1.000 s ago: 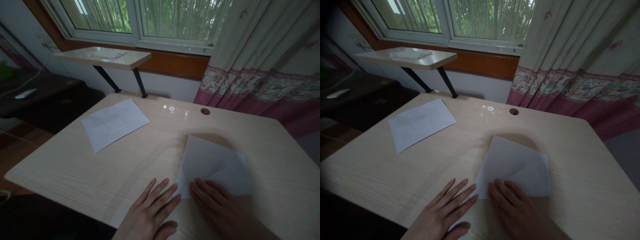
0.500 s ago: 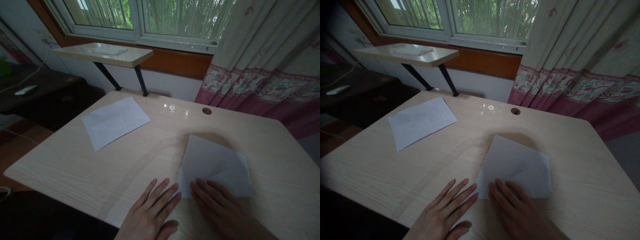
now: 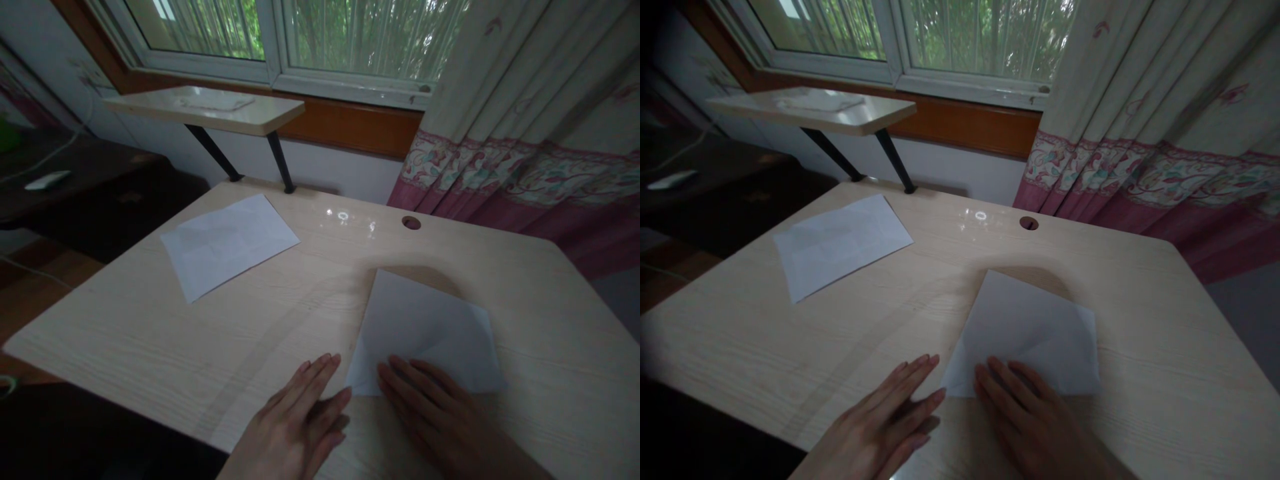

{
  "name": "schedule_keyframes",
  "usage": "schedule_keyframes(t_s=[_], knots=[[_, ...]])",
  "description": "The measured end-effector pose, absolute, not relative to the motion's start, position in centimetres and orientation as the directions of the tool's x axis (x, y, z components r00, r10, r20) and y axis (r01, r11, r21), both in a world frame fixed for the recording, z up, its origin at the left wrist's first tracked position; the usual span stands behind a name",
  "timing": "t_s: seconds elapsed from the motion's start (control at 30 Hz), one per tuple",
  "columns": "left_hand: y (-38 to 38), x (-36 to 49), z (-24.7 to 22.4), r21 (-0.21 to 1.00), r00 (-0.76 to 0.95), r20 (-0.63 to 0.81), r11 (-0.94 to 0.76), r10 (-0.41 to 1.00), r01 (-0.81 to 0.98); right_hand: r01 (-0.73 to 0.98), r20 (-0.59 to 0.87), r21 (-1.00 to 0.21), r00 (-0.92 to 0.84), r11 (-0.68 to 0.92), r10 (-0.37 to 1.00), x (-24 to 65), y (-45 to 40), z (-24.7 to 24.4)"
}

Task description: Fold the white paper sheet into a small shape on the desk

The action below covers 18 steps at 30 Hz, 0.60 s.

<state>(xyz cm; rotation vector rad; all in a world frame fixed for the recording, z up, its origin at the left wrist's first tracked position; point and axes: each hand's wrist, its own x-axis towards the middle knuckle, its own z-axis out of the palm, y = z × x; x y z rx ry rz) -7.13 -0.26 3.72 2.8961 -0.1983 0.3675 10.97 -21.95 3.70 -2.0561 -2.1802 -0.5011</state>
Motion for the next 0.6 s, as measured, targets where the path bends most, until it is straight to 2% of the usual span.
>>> schedule_keyframes(t_s=[0.2, 0.3, 0.47, 0.53, 0.6], knots=[[0.0, -7.1, 3.7, 0.25, 0.952, 0.282, -0.949, -0.119, -0.193, 0.985, 0.284, 0.17, -0.088, 0.04, 0.955, 11.1, -22.0, 3.7], [0.6, -6.7, 5.2, 0.282, 0.959, 0.209, -0.928, -0.189, -0.244, 0.983, 0.254, 0.172, -0.101, 0.058, 0.962, 11.1, -22.1, 3.8], [1.8, -5.4, 8.1, 0.356, 0.968, 0.148, -0.903, -0.202, -0.243, 0.986, 0.16, 0.116, -0.136, 0.119, 0.978, 12.0, -22.2, 3.9], [2.4, -4.6, 8.8, 0.371, 0.98, 0.107, -0.908, -0.169, -0.197, 0.983, 0.093, 0.069, -0.179, 0.173, 0.979, 12.7, -22.1, 4.0], [2.9, -3.4, 9.2, 0.375, 0.995, 0.072, -0.922, -0.073, -0.095, 0.98, 0.083, 0.036, -0.199, 0.196, 0.977, 13.5, -22.0, 4.1]])
